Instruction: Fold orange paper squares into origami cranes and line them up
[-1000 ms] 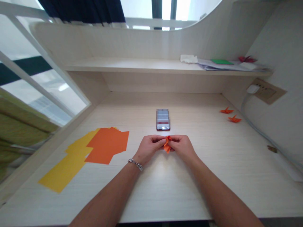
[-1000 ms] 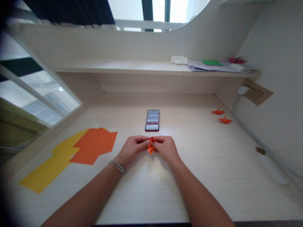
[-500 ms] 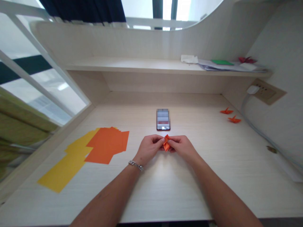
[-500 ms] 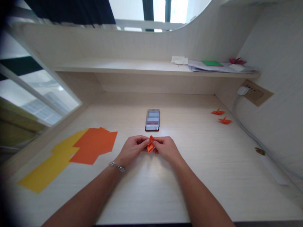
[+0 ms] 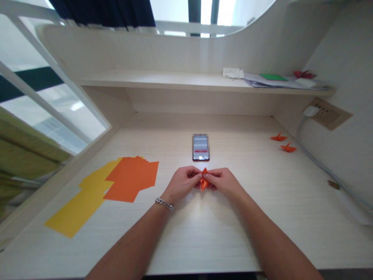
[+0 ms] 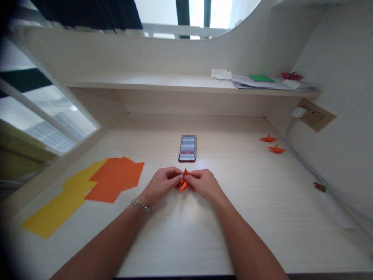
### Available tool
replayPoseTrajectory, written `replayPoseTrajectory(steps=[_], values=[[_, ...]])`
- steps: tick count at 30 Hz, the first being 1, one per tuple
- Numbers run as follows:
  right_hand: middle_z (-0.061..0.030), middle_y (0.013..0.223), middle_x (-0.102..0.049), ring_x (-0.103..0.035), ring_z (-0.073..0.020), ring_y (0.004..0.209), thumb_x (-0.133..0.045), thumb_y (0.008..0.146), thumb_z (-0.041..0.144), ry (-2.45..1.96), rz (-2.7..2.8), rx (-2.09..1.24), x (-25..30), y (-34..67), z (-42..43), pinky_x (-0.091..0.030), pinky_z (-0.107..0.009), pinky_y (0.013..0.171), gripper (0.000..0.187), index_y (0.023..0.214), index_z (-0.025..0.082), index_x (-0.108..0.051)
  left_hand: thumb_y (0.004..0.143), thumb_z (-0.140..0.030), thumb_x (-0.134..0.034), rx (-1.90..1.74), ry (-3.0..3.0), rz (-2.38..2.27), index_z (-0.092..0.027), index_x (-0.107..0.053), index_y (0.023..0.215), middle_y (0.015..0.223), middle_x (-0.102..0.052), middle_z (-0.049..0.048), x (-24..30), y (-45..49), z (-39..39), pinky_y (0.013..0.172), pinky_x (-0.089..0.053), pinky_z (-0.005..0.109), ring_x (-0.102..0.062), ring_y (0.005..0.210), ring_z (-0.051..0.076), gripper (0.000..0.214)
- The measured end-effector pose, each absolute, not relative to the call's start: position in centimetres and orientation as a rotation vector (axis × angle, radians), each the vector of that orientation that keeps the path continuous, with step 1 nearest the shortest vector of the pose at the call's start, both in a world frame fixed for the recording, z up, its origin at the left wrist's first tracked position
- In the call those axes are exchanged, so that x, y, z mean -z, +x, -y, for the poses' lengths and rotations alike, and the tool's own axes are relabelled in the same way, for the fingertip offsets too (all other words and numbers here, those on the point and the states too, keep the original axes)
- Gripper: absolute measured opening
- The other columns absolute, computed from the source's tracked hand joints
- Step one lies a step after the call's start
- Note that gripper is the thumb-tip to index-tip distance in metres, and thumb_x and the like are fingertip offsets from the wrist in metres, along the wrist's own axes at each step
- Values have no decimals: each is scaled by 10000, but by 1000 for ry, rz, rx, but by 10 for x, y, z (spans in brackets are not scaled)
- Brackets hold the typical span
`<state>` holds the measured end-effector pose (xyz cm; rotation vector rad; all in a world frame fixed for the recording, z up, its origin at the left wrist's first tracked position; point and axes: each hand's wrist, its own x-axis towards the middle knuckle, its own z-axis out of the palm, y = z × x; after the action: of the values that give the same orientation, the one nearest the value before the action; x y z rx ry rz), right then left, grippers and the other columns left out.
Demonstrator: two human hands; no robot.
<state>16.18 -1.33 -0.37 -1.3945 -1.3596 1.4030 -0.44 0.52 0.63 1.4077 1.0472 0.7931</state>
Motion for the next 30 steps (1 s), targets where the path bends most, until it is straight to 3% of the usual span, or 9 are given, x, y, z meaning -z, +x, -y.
replayPoseTrajectory(steps=[9, 16, 30], values=[[-47, 724, -701, -583, -132, 597, -619, 753, 371, -1376, 1418, -1180, 13, 162, 12, -431, -227, 537, 288, 910, 165, -744, 722, -255, -673, -797, 1503, -1051, -132, -662, 789, 677, -658, 38, -2, -9, -8, 530, -490, 240, -588, 552, 123, 141], [-49, 649, -684, -576, -123, 545, -623, 760, 416, -1389, 1440, -1313, 9, 159, 14, -427, -212, 506, 305, 786, 138, -746, 739, -348, -674, -946, 1609, -1104, -159, -726, 869, 853, -725, 81, -11, -11, -7, 670, -502, 270, -645, 758, 188, 235], [-66, 683, -709, -611, -132, 546, -615, 779, 387, -1387, 1414, -1445, 4, 154, 20, -473, -205, 477, 276, 768, 142, -743, 728, -324, -688, -852, 1426, -997, -131, -713, 791, 738, -708, 75, 0, -12, -11, 632, -508, 273, -632, 671, 166, 205]])
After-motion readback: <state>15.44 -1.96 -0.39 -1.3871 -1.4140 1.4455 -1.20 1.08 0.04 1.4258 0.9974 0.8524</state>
